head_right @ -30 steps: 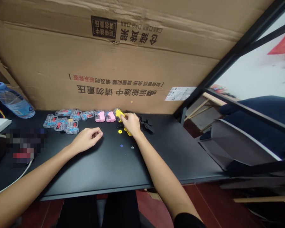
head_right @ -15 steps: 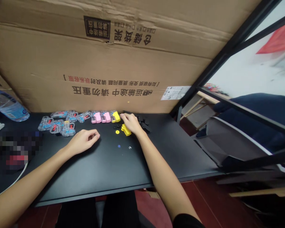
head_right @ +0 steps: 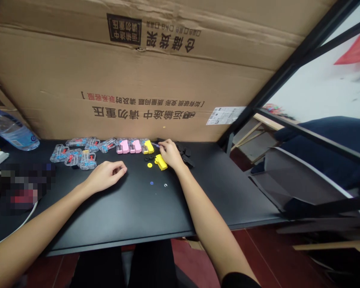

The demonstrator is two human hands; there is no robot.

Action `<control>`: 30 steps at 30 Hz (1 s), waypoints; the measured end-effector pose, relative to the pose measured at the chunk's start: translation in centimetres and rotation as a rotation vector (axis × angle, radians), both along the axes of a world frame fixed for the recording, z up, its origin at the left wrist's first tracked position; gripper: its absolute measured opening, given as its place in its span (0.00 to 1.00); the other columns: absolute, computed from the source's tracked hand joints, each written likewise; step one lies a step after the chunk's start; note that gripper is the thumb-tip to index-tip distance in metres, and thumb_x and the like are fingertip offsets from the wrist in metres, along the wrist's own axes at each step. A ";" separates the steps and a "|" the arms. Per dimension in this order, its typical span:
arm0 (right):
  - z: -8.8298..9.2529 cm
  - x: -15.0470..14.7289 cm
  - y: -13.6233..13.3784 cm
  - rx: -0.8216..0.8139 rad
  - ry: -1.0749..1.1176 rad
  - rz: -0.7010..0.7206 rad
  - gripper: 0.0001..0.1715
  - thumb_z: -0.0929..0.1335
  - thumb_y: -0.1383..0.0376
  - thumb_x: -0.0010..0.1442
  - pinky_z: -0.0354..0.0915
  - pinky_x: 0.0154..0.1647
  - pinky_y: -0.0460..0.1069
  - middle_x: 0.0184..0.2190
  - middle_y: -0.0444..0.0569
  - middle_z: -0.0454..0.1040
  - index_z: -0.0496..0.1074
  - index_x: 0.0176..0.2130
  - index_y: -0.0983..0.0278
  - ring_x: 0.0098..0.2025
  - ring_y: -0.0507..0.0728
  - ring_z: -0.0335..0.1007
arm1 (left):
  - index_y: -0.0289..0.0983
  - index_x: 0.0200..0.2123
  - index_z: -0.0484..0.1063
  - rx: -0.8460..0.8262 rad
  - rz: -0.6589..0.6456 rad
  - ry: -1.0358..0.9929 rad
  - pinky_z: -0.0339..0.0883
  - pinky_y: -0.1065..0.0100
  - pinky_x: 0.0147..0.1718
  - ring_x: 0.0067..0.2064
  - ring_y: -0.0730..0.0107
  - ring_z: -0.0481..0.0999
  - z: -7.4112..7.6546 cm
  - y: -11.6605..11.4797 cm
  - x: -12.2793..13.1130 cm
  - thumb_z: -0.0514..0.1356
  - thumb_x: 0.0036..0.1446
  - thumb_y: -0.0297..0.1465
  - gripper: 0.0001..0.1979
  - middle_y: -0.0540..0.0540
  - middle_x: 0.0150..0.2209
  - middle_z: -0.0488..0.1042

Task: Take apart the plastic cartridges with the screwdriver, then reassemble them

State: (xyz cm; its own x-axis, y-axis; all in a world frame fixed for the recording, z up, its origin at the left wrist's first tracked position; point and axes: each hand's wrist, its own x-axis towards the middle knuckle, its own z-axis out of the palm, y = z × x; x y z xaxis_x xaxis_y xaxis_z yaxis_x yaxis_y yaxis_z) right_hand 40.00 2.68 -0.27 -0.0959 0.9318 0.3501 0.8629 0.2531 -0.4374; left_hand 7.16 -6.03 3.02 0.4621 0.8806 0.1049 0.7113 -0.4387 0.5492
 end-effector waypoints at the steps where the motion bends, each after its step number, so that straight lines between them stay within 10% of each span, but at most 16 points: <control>1: -0.1 0.1 0.1 0.012 -0.016 0.009 0.19 0.66 0.68 0.72 0.70 0.63 0.57 0.52 0.61 0.81 0.85 0.53 0.67 0.53 0.64 0.78 | 0.42 0.37 0.77 0.002 -0.002 0.001 0.56 0.66 0.32 0.29 0.67 0.74 0.0 0.0 0.0 0.56 0.70 0.37 0.11 0.52 0.27 0.77; 12: 1.9 0.7 -1.9 -0.110 -0.273 -0.143 0.16 0.68 0.66 0.70 0.71 0.57 0.54 0.50 0.60 0.82 0.87 0.46 0.64 0.54 0.65 0.77 | 0.42 0.42 0.80 0.094 -0.027 0.137 0.60 0.65 0.33 0.34 0.61 0.81 1.1 0.2 -0.6 0.54 0.72 0.37 0.14 0.47 0.32 0.83; 21: 5.5 -1.7 -4.8 -0.160 -0.116 -0.233 0.20 0.67 0.54 0.71 0.68 0.40 0.53 0.38 0.54 0.85 0.84 0.38 0.59 0.42 0.64 0.80 | 0.39 0.33 0.76 0.193 0.384 0.478 0.64 0.62 0.35 0.38 0.48 0.84 3.2 3.2 -5.5 0.52 0.72 0.42 0.20 0.37 0.36 0.83; 30: 5.9 -2.0 -5.8 -0.403 -0.218 -0.096 0.27 0.65 0.42 0.73 0.66 0.37 0.53 0.37 0.56 0.84 0.81 0.39 0.59 0.37 0.64 0.80 | 0.41 0.29 0.73 0.112 -0.011 0.279 0.56 0.65 0.32 0.31 0.60 0.77 1.9 1.4 -2.5 0.54 0.71 0.42 0.20 0.46 0.27 0.78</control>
